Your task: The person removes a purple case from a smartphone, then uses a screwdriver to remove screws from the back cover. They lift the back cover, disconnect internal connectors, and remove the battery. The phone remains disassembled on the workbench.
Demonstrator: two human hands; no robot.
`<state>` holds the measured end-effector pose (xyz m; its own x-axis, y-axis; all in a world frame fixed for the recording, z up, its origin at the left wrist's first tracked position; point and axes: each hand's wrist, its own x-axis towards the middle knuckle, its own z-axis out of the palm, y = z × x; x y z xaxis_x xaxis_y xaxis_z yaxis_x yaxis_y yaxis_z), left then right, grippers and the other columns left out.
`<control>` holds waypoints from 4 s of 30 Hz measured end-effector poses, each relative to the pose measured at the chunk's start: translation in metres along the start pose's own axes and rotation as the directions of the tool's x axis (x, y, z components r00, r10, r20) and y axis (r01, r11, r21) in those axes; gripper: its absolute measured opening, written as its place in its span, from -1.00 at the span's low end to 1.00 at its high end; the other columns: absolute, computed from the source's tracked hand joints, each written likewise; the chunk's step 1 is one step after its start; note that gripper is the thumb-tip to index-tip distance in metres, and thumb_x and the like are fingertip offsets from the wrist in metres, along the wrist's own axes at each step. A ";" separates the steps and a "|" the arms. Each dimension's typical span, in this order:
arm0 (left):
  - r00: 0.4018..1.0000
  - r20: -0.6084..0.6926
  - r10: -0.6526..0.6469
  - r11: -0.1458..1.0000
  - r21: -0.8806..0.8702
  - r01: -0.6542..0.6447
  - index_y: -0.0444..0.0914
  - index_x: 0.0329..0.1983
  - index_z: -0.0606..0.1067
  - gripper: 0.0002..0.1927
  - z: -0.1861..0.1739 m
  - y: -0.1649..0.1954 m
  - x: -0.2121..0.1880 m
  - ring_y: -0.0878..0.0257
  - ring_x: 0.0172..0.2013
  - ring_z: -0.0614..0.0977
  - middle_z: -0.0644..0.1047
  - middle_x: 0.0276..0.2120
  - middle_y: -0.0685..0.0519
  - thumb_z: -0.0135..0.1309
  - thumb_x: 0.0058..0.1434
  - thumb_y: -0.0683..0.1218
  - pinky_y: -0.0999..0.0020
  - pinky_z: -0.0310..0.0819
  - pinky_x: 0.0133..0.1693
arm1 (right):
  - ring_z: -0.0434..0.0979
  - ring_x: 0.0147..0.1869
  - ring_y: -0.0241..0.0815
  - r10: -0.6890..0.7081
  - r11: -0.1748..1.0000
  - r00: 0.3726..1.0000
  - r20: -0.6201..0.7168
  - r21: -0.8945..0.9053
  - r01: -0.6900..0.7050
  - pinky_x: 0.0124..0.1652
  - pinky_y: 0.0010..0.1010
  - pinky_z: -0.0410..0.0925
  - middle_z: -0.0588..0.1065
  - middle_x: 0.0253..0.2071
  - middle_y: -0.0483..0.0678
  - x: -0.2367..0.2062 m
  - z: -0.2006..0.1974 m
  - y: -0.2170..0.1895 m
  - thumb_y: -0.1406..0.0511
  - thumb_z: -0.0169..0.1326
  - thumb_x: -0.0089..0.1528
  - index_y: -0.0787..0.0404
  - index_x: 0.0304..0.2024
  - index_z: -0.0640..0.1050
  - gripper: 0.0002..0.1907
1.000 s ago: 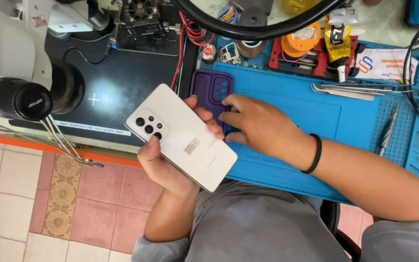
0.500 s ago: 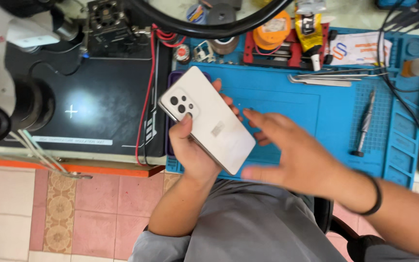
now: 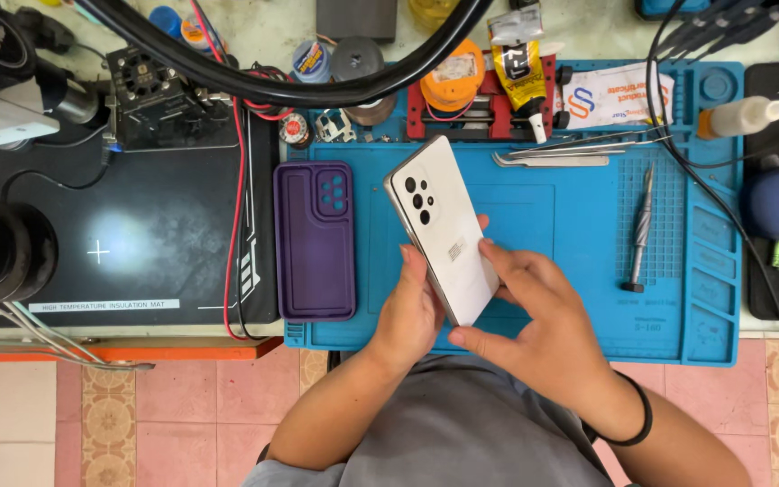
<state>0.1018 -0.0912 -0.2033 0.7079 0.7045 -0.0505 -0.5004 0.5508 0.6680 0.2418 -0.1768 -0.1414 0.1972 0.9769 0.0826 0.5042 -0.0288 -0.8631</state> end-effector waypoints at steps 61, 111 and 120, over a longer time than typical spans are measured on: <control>0.997 0.049 -0.059 0.907 -0.415 0.074 -0.38 0.48 0.30 -0.15 -0.013 0.000 0.001 -0.01 0.04 0.66 0.54 0.14 -0.24 -0.48 0.60 0.41 0.10 0.61 0.06 | 0.59 -0.14 -0.22 0.201 0.900 0.940 -0.276 0.430 -0.067 -0.10 -0.42 0.48 0.57 -0.13 0.07 -0.029 -0.047 0.034 0.54 0.06 0.47 0.48 0.07 0.50 -0.87; 0.997 0.044 0.056 0.862 0.502 -0.071 -0.24 0.31 0.34 -0.62 -0.057 -0.068 0.013 0.29 0.14 0.48 0.45 0.12 0.05 -0.05 0.48 -0.04 0.30 0.45 0.12 | 0.59 -0.39 -0.29 0.032 0.999 0.937 0.348 -0.035 -0.022 -0.40 -0.47 0.42 0.60 -0.35 -0.07 0.074 0.022 -0.074 0.32 0.28 0.15 0.17 -0.06 0.66 -0.71; 0.985 0.175 0.005 0.971 -0.238 0.038 -0.35 0.22 0.42 -0.65 -0.036 -0.055 0.015 0.06 0.07 0.64 0.53 0.09 -0.15 0.12 0.51 -0.06 0.07 0.60 0.09 | 0.59 -0.34 0.11 -0.215 0.874 0.875 0.434 -0.314 0.371 -0.35 -0.09 0.39 0.61 -0.31 0.07 0.088 0.078 -0.088 0.19 0.26 0.08 0.12 -0.05 0.62 -0.61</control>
<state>0.1222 -0.0945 -0.2673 0.7819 0.6178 0.0832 -0.5775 0.6676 0.4700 0.1492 -0.0721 -0.0972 -0.3015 0.9526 0.0418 0.7780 0.2711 -0.5668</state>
